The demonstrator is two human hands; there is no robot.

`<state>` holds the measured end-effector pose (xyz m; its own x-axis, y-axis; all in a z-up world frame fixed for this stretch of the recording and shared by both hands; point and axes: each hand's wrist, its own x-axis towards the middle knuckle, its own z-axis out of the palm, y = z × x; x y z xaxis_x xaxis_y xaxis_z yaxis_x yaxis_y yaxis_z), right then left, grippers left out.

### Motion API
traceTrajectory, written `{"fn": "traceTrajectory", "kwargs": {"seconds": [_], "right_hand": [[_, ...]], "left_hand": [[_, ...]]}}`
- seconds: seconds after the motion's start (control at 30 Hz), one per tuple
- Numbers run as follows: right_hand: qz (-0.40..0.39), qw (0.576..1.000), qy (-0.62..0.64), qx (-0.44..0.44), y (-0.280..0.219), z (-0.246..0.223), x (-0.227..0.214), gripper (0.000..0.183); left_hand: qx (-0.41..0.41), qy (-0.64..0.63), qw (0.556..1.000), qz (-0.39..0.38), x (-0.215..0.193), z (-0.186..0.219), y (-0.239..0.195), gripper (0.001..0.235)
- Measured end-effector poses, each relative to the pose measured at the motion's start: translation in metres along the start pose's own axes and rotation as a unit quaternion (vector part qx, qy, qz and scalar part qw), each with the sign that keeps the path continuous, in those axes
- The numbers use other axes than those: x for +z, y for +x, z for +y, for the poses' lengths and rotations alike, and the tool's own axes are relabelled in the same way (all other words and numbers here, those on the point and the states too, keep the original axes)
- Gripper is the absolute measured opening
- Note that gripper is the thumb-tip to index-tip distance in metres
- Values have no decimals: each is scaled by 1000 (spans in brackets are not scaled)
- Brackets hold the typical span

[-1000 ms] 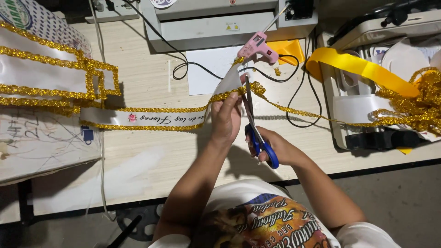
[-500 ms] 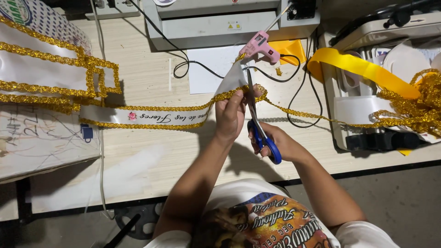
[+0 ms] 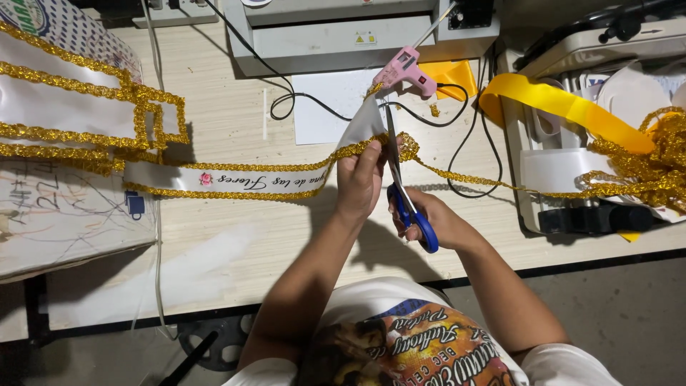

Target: The person decorates a white sash with gold tinsel trim. They apply hot glue to the sash, press the tinsel onto the glue, and trim the excess with scissors. The process is repeated for both sides of the sash.

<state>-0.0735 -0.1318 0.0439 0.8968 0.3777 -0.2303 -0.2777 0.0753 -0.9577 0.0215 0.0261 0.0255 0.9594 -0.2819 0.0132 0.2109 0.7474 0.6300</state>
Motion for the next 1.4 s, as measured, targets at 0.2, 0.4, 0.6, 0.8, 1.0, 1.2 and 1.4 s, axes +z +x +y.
{"fn": "traceTrajectory", "kwargs": {"seconds": [0.2, 0.4, 0.6, 0.8, 1.0, 1.2, 1.4], "right_hand": [[7, 999, 32, 20, -1, 5, -1, 86], [-10, 999, 38, 3, 0, 24, -3, 80], [-19, 999, 41, -15, 1, 19, -2, 81], [5, 999, 37, -14, 0, 30, -4, 84], [5, 997, 78, -5, 0, 39, -2, 85], [13, 994, 105, 19, 0, 40, -2, 88], [2, 995, 100, -2, -1, 42, -6, 89]], "left_hand": [[2, 3, 1000, 7, -4, -6, 2, 25], [-13, 18, 999, 29, -12, -10, 4, 27], [-17, 44, 999, 19, -17, -20, 2, 25], [-45, 60, 997, 31, -20, -24, 1, 26], [-54, 88, 994, 41, -20, -33, -2, 29], [-64, 91, 993, 40, -18, -32, -2, 27], [-68, 114, 991, 37, -27, -44, -4, 26]]}}
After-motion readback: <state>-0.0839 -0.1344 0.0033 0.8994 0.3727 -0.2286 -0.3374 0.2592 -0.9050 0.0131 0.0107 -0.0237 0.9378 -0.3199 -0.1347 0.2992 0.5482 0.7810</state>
